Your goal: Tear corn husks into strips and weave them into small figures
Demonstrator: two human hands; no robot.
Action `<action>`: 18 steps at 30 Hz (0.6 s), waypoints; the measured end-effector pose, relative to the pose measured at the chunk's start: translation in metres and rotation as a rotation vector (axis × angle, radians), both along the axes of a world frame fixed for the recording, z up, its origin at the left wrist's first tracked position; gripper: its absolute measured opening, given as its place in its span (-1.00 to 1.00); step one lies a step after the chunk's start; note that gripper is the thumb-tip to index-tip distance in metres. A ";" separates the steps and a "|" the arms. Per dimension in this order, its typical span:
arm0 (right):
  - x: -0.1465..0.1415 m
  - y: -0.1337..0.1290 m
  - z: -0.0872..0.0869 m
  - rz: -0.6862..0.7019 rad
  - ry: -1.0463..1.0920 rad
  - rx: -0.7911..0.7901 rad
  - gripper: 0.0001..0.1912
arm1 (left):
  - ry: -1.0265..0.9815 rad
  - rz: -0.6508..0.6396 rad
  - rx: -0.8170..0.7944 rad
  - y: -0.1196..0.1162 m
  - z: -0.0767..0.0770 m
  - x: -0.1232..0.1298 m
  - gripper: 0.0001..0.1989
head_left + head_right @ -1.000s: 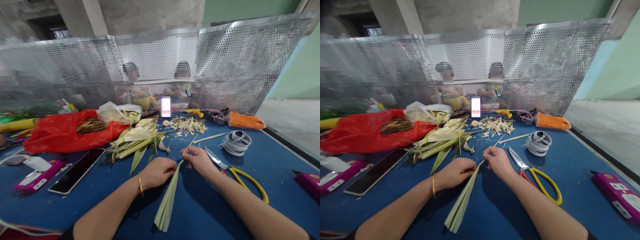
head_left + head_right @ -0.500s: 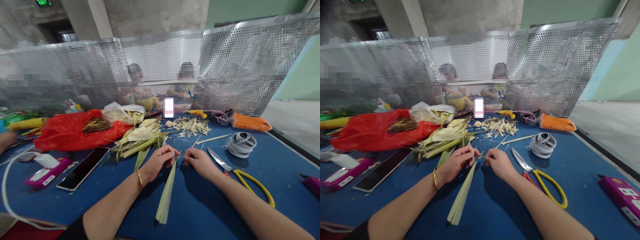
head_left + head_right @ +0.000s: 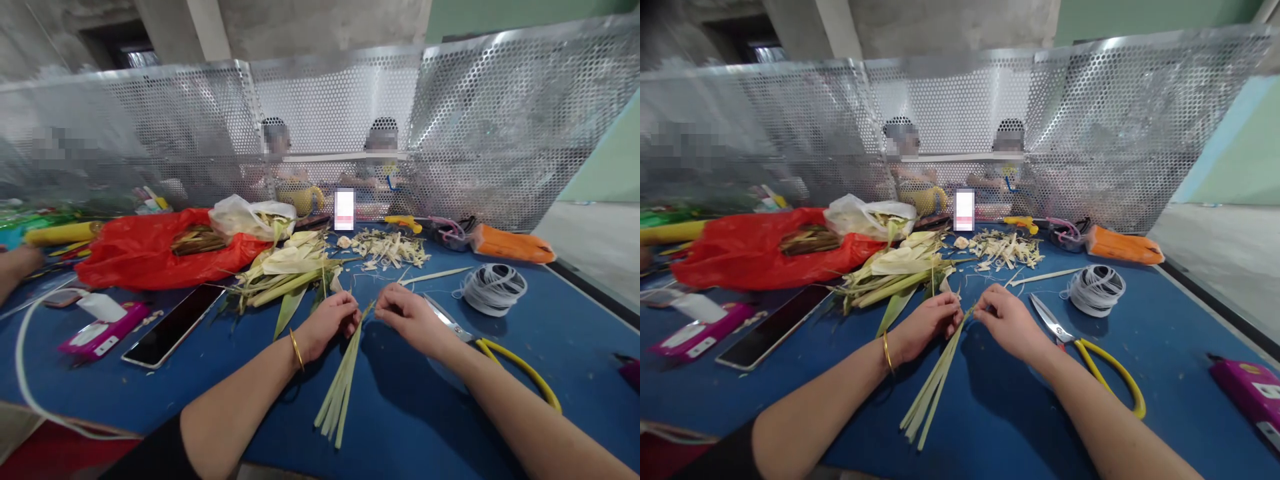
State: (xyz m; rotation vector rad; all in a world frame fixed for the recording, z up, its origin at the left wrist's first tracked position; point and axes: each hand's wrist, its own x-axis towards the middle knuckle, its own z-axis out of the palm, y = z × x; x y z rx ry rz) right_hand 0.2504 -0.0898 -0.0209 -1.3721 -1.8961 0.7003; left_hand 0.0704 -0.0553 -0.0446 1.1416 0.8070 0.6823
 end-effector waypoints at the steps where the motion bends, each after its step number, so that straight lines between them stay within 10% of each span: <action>1: -0.001 -0.001 0.001 0.004 -0.021 0.071 -0.82 | 0.002 0.001 -0.002 0.000 0.000 0.000 -0.83; 5: -0.007 -0.005 -0.001 0.096 -0.022 0.104 -0.86 | 0.008 -0.004 0.012 -0.001 0.001 0.001 -0.84; 10: -0.012 -0.004 -0.013 0.205 0.302 -0.363 -0.78 | 0.020 -0.017 0.030 0.000 0.000 0.000 -0.82; 18: -0.004 0.003 -0.014 0.056 0.055 -0.158 -0.80 | 0.056 -0.038 0.054 0.001 0.001 -0.003 -0.81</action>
